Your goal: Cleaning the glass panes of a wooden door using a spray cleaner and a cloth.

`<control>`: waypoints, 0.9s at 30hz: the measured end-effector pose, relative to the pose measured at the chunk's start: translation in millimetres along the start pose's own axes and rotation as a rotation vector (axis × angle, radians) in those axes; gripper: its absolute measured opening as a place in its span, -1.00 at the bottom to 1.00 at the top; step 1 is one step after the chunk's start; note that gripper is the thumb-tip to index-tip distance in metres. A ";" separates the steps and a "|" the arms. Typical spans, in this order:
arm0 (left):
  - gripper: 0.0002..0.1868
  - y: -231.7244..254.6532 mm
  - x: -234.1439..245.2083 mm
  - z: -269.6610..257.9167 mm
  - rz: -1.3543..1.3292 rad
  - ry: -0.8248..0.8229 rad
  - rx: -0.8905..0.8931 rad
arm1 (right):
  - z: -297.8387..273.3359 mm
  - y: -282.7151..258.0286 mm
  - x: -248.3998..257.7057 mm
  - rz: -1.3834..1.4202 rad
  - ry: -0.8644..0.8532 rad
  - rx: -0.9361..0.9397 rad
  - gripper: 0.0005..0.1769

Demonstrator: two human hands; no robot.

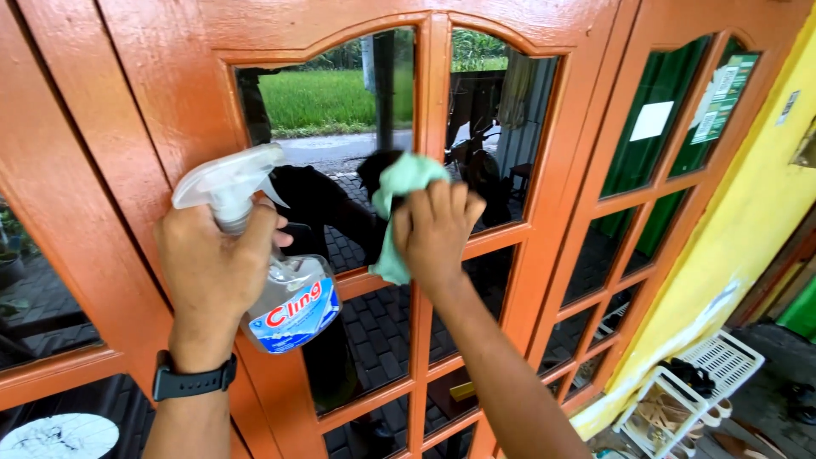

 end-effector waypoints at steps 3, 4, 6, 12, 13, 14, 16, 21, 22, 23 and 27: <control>-0.76 -3.0 -0.1 -0.5 0.045 -0.002 0.005 | -57.2 -9.9 9.6 0.114 -0.103 -0.094 -0.88; -0.76 -1.4 -0.8 -0.9 0.039 -0.004 0.004 | -74.0 -14.0 15.3 0.108 -0.104 -0.093 -0.88; -0.77 -1.5 -0.3 -0.5 0.120 -0.006 0.040 | -106.6 -15.7 18.5 0.192 -0.154 -0.185 -0.89; -0.78 -3.1 -0.4 -1.3 0.045 0.008 -0.003 | -27.8 7.4 32.6 0.153 -0.036 -0.134 -0.89; -0.78 -2.4 -0.4 -1.7 0.046 0.007 -0.002 | 4.1 8.9 33.3 0.153 -0.037 -0.135 -0.89; -0.77 -1.9 -0.5 -2.0 0.033 0.008 -0.002 | 36.3 7.9 39.3 0.135 0.039 -0.090 -0.91; -0.76 -2.3 -1.5 -1.8 0.022 0.001 -0.004 | 87.1 13.8 40.3 0.114 0.114 -0.051 -0.91; -0.75 -3.0 -1.5 -2.1 0.042 0.009 0.019 | 148.5 30.1 6.3 -0.019 0.248 0.111 -0.67; -0.75 -0.9 -0.9 -1.8 0.047 0.009 0.020 | 141.1 31.1 -1.4 -0.015 0.249 0.107 -0.67; -0.72 1.1 -0.6 -1.3 0.056 0.006 0.021 | 133.1 35.7 -9.9 -0.021 0.224 0.054 -0.74; -0.74 0.1 -1.4 -1.6 0.048 0.004 0.015 | 102.1 21.8 -9.5 -0.088 0.180 0.033 -0.85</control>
Point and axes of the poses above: each hand's wrist, its own z-axis towards the middle knuckle, its own x-axis out of the back of the hand, y = z × x, the point moved 7 cm from there along z, towards the middle knuckle, and after that the axes turned 10 degrees about z, right-handed, at the moved point
